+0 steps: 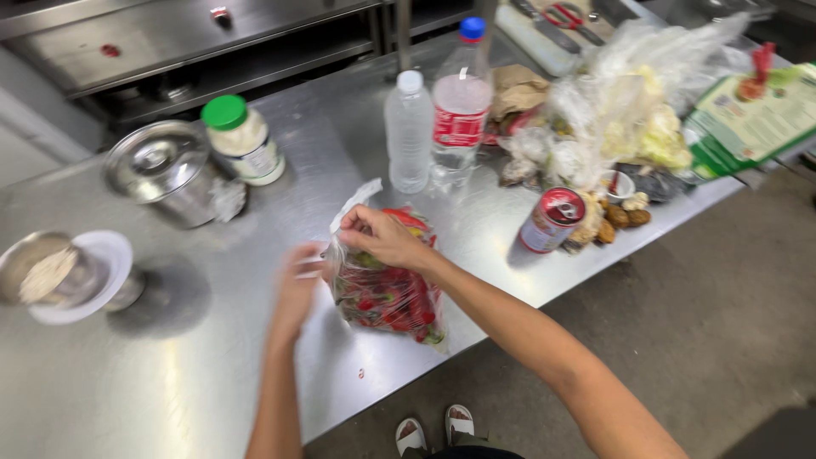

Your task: The person places multiple plastic-wrapped vegetables and a basket of tomatoes into a refrigerator. They open the fridge door, put items into the crisper drawer and on shelves, then close the door.

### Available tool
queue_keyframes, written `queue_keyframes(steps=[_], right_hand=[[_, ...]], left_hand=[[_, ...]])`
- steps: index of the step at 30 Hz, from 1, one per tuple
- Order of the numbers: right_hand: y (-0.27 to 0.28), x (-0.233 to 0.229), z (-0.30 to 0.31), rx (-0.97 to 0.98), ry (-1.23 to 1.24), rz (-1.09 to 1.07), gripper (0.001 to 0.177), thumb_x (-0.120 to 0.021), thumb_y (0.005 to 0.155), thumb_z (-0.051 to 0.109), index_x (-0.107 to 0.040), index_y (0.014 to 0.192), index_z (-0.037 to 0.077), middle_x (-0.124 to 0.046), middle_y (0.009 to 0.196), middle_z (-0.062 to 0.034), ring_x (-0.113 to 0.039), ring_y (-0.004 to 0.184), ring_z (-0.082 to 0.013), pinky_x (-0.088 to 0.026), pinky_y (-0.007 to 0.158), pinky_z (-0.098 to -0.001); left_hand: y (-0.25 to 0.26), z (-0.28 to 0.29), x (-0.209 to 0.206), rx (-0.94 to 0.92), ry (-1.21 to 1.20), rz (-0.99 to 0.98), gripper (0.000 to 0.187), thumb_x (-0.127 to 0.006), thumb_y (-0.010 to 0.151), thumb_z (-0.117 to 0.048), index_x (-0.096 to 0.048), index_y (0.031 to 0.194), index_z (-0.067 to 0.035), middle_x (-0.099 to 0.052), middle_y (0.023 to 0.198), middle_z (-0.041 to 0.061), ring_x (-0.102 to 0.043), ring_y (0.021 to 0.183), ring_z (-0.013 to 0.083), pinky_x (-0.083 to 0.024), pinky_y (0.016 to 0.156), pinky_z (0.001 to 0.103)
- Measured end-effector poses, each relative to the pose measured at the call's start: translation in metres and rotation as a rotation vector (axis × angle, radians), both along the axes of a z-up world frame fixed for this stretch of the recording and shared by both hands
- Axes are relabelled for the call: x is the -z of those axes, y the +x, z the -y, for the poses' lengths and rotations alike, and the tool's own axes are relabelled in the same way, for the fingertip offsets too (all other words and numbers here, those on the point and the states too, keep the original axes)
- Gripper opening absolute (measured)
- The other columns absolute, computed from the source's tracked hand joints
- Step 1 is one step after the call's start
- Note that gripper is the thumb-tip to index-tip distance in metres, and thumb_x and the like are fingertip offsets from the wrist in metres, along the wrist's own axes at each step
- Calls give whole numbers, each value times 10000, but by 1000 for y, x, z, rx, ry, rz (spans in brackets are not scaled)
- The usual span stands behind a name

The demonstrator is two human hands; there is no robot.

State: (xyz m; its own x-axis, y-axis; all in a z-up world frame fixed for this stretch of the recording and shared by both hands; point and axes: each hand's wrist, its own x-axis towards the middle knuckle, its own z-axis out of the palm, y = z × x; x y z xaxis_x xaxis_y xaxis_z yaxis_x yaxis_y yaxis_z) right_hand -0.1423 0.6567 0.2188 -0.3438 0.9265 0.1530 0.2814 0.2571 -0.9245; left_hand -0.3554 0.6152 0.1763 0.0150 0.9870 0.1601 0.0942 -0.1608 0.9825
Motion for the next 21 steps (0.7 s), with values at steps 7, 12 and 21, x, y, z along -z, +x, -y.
queue_keyframes(steps=[7,12,21], right_hand=[[11,14,28,15,252,563,338,-822,823,236,-700,1097,79,-679,1062,-161,-651,989,-332,-502,853,-435],[19,21,19,104,275,392,132,-778,815,128,-727,917,62,-723,859,-113,-705,793,-248,-549,742,-379],[50,3,-12,210,231,209,52,-742,828,16,-724,875,27,-702,848,-68,-653,717,-135,-531,660,-302]], left_hand=[[23,-26,56,-134,-213,227,201,-670,924,-183,-719,1050,-35,-695,892,-12,-596,774,68,-495,682,247],[1,-18,75,-287,-224,448,146,-689,911,-115,-641,1035,-53,-663,912,-14,-578,792,81,-465,689,257],[-41,49,82,-629,-82,401,139,-635,1023,-175,-681,1053,-48,-604,895,3,-509,793,93,-420,702,268]])
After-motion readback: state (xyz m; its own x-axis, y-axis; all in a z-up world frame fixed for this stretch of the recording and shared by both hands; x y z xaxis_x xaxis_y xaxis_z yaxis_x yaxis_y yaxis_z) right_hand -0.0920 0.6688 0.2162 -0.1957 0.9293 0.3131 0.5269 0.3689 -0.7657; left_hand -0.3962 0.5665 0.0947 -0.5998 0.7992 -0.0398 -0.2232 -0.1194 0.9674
